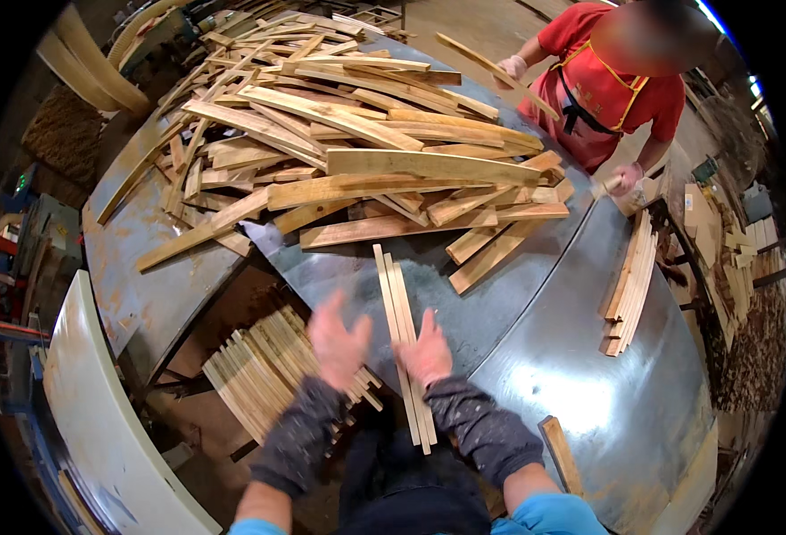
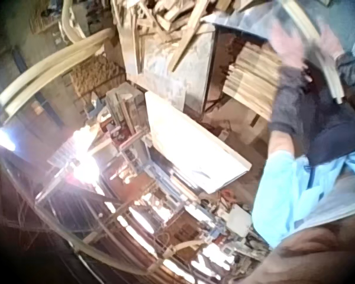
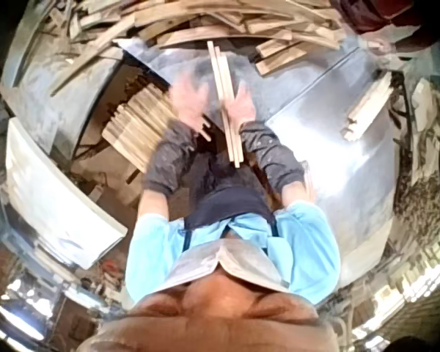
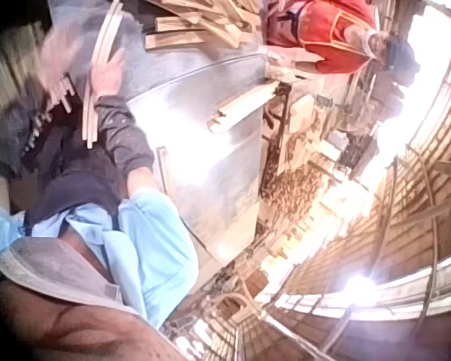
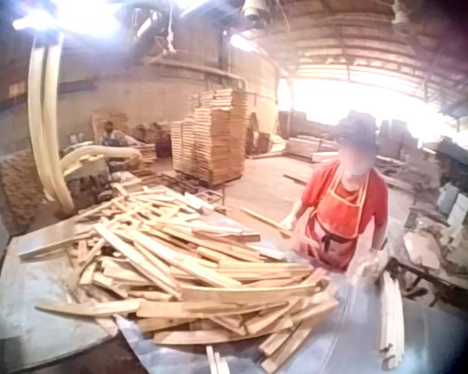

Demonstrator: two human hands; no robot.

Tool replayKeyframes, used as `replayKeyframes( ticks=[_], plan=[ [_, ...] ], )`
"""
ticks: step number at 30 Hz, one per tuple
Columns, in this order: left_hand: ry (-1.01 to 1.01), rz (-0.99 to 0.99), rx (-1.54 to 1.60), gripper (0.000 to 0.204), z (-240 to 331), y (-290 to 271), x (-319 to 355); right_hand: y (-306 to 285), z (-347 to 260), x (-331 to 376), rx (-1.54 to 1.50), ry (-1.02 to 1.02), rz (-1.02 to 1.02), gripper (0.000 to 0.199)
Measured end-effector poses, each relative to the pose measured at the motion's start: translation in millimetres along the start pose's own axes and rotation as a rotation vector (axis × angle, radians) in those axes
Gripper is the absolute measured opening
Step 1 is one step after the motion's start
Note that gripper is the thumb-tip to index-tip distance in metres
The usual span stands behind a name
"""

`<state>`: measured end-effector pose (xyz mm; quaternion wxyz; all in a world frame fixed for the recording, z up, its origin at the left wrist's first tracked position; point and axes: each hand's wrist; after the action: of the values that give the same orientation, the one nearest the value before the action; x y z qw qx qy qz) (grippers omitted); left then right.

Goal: The person repeatedly picks up bundles of thin wooden strips from a metal table and places them onto a conveyor belt. The person aligns the strips into neat stacks before moving them. A coworker is visible in the background also handling wooden strips.

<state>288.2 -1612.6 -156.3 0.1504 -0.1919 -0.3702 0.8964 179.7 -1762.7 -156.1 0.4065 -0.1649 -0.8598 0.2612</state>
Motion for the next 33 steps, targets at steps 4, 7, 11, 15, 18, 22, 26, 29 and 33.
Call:
replayKeyframes(
  ticks=[4, 7, 11, 15, 18, 22, 26, 29, 33],
  plan=[
    [0.243, -0.027, -0.544, 0.099, 17, -33, -191, 71, 48, 47, 0.114, -0.076, 0.095, 0.123],
    [0.25, -0.026, -0.97, 0.094, -42, -13, -266, 83, 64, 56, 0.255, -0.095, 0.08, 0.118],
    [0.109, -0.44, -0.751, 0.063, -18, -16, -273, 72, 78, 48, 0.203, -0.031, 0.009, 0.113],
    [-0.034, -0.808, -0.556, 0.04, 6, -37, -212, 65, 86, 45, 0.109, -0.051, 0.0, 0.112],
    [-0.448, -0.955, 0.16, 0.032, 17, -59, -127, 56, 108, 37, -0.086, -0.075, -0.009, 0.115],
    [-0.827, -0.87, 0.857, 0.033, 12, -50, 32, 38, 136, 33, -0.489, -0.142, -0.071, 0.115],
    [-1.013, -0.801, 1.176, 0.044, 45, -29, 169, 6, 145, 37, -0.76, -0.039, -0.296, 0.108],
    [-1.078, -0.696, 1.312, 0.047, 69, -15, 226, 5, 150, 41, -0.845, -0.027, -0.335, 0.105],
    [-1.093, -0.578, 1.075, 0.038, 63, 22, 255, 19, 159, 49, -0.663, -0.076, -0.168, 0.104]
  ],
)
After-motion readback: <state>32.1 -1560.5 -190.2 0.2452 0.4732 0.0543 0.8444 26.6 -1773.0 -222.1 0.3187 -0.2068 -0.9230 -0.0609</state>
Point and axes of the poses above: each hand's wrist, its own x-axis away from the middle knuckle, its own y-axis out of the palm, z = x × y, and after that the axes turned 6 degrees about -z, right-handed
